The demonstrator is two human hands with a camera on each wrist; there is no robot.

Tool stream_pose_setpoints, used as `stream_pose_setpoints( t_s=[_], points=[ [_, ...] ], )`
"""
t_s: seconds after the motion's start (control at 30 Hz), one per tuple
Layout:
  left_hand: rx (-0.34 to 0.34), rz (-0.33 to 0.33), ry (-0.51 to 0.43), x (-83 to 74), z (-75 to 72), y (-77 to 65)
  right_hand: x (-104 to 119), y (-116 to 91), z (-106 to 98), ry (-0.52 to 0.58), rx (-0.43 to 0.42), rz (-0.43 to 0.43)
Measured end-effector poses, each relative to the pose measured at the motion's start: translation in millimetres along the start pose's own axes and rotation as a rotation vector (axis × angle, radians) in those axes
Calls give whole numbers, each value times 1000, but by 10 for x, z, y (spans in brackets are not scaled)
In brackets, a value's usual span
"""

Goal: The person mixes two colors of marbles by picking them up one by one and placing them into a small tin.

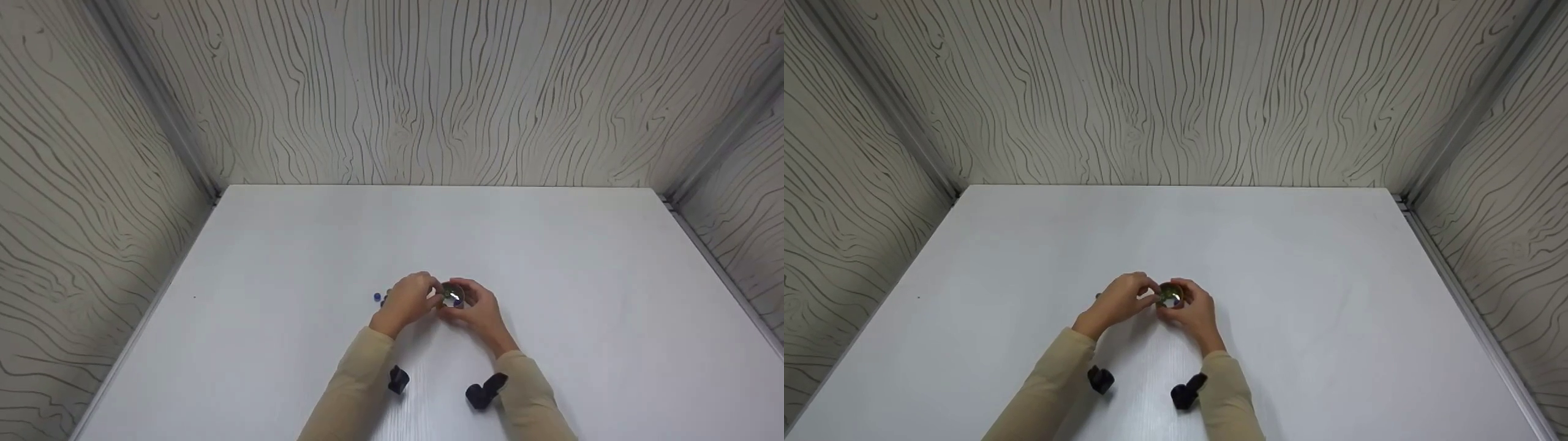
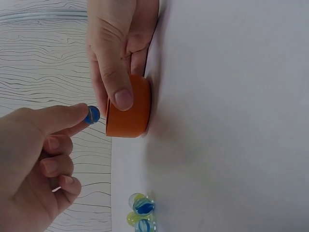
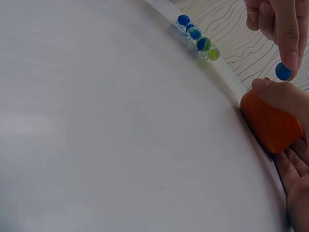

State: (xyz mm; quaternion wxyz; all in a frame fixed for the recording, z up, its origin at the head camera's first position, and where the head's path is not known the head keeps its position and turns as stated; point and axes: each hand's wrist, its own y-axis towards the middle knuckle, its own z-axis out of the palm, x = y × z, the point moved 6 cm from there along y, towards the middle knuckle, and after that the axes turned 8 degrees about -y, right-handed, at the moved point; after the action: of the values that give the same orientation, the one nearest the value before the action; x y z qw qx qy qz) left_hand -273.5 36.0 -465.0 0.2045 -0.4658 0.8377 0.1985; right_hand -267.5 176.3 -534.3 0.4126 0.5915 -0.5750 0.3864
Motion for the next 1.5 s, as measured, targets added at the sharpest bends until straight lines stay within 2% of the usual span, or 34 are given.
stream_pose_setpoints(
  t_s=[0.2, 0.47, 0.73, 0.97, 1.1, 1.27, 1.5],
  points=[
    [9, -16, -14, -9, 19, 16, 2, -1, 0, -1, -4, 13],
    [16, 5, -1, -12, 76, 44, 8, 4, 5, 16, 2, -1],
    [14, 24, 22, -19, 132, 49, -20, 13, 0, -28, -5, 4],
    [42, -37, 53, -21, 171, 60, -21, 18, -3, -31, -7, 1],
    [49, -49, 61, -22, 183, 57, -19, 14, -2, -26, -5, -5],
    [45, -40, 41, -19, 166, 41, -20, 15, 2, -9, 1, -3],
    [-1, 16, 24, 7, 98, 23, 3, -1, 2, -29, -3, -6]
  ],
)
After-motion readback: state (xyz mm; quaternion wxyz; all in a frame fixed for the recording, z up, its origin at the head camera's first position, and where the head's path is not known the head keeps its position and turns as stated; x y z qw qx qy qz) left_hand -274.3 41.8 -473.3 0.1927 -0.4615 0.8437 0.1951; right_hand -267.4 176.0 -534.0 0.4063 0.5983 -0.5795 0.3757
